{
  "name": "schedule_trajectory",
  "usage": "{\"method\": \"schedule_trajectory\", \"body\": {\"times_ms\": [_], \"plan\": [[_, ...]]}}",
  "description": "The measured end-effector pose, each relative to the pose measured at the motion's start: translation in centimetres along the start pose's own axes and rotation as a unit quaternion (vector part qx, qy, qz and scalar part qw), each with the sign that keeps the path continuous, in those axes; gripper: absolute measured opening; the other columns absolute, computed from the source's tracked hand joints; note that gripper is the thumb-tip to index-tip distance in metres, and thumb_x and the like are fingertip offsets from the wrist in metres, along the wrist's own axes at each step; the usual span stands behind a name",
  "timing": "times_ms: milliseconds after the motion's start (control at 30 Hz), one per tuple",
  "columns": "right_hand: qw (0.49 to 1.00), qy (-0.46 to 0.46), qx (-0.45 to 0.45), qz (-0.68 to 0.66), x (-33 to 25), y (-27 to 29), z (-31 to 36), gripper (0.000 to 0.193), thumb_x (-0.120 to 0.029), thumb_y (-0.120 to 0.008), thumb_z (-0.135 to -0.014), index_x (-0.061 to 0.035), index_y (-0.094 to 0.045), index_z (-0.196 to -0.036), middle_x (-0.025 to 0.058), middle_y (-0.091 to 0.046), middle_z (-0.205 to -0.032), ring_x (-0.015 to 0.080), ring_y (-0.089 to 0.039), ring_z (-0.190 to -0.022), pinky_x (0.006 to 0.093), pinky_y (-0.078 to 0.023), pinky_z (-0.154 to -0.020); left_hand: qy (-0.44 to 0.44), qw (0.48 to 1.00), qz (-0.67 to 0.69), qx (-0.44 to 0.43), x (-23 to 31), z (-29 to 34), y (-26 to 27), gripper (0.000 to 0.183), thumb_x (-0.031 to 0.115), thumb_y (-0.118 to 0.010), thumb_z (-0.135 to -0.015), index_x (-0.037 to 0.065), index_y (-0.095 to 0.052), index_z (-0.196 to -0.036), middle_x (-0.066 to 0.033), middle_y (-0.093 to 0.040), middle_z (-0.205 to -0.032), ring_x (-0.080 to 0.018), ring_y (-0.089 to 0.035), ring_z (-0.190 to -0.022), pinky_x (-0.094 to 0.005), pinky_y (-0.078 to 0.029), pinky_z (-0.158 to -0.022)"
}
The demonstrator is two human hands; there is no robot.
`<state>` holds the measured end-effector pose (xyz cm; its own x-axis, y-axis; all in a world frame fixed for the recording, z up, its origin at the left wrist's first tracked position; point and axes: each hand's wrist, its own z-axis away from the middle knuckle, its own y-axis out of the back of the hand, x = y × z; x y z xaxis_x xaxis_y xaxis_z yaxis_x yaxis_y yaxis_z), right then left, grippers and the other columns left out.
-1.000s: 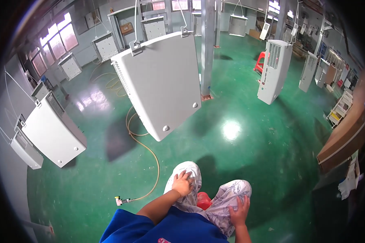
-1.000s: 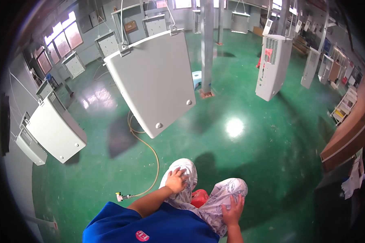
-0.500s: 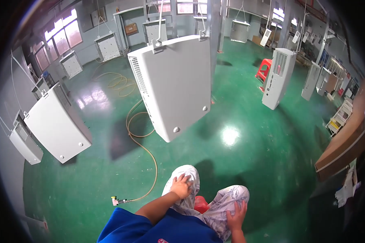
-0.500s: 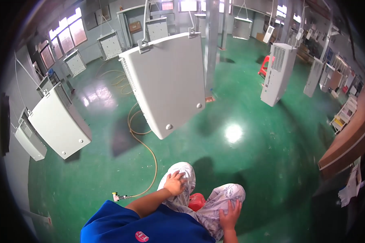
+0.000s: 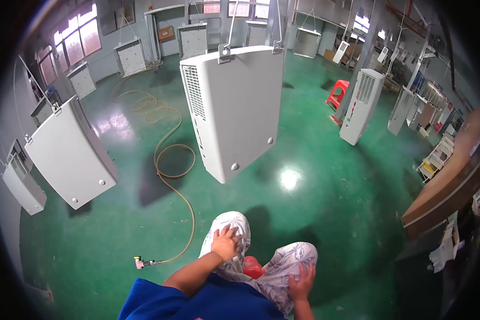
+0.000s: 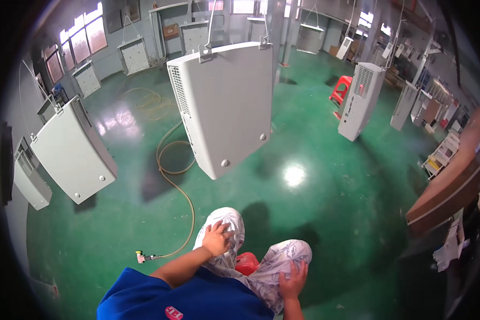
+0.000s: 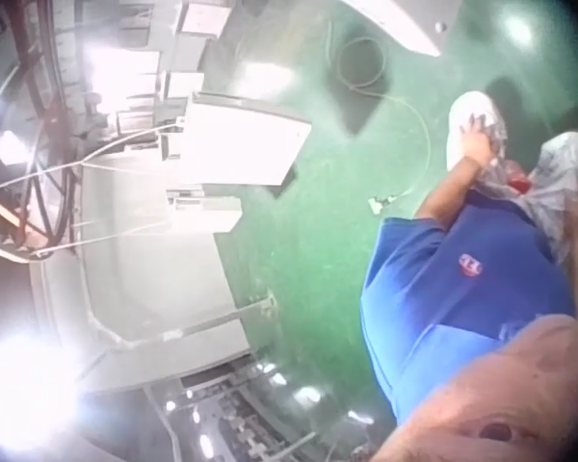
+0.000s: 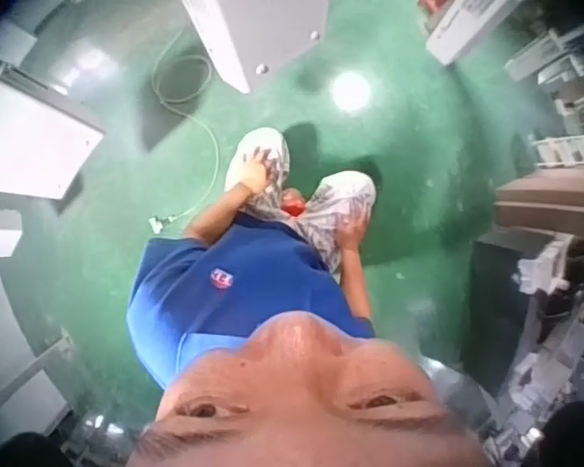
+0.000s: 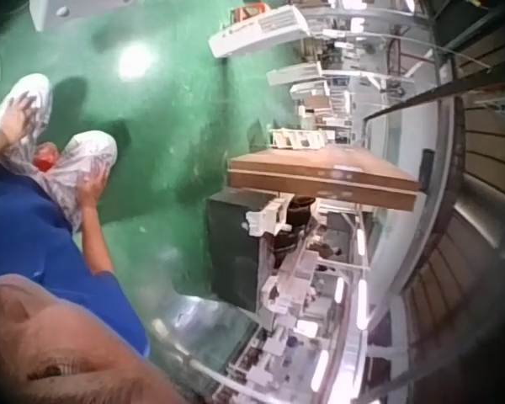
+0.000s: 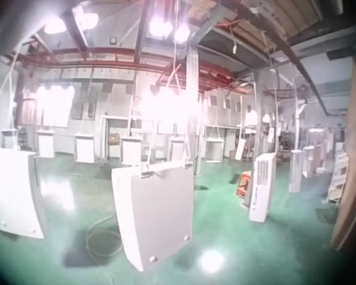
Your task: The person smooths the edges of a metal cabinet enclosure using a hand file.
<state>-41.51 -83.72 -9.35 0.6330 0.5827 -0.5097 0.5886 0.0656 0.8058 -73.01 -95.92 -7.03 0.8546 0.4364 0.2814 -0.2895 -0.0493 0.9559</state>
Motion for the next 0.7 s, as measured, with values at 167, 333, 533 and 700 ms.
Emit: {"method": "schedule_trajectory", "body": {"times_ms": [167,333,533,700], "plan": [[1.0,0.029,-0.005,-0.006,0.5,-0.1,-0.1,0.052,-0.031,-0.065,-0.075,-0.0069,-0.057,-0.121,0.0232,-0.038,-0.139,0.0447,-0.031,-0.13,0.0538,-0.026,-0.108,0.013,1.0,0.017,0.021,0.0,1.0,1.0,0.043,0.032,-0.059,-0.079,0.024,-0.061,-0.121,-0.0063,-0.039,-0.142,-0.0325,-0.027,-0.137,-0.0624,-0.027,-0.104],[0.999,0.032,-0.018,-0.008,1.9,-0.3,0.0,0.053,-0.028,-0.063,-0.075,-0.0047,-0.054,-0.122,0.0254,-0.035,-0.139,0.0454,-0.03,-0.13,0.0556,-0.025,-0.107,-0.021,0.997,0.002,0.071,0.4,1.3,0.1,0.042,0.033,-0.061,-0.078,0.02,-0.062,-0.118,-0.007,-0.042,-0.139,-0.0319,-0.031,-0.135,-0.0603,-0.032,-0.102],[0.998,0.052,-0.025,-0.018,1.6,-0.5,-0.1,0.053,-0.021,-0.062,-0.074,-0.0007,-0.053,-0.122,0.0244,-0.033,-0.14,0.0429,-0.03,-0.13,0.0517,-0.024,-0.109,-0.016,0.996,0.012,0.09,0.2,3.2,1.1,0.038,0.031,-0.061,-0.078,0.02,-0.063,-0.115,-0.0063,-0.043,-0.139,-0.0301,-0.03,-0.135,-0.0579,-0.032,-0.102],[0.987,0.136,0.048,0.071,1.2,-0.8,-0.2,0.05,-0.037,-0.06,-0.082,-0.0079,-0.057,-0.123,0.0193,-0.052,-0.127,0.0413,-0.04,-0.125,0.0522,-0.029,-0.106,-0.035,0.992,0.031,0.117,-0.2,4.0,0.9,0.036,0.03,-0.061,-0.078,0.02,-0.065,-0.112,-0.0063,-0.044,-0.137,-0.0285,-0.031,-0.134,-0.0557,-0.029,-0.104]]}}
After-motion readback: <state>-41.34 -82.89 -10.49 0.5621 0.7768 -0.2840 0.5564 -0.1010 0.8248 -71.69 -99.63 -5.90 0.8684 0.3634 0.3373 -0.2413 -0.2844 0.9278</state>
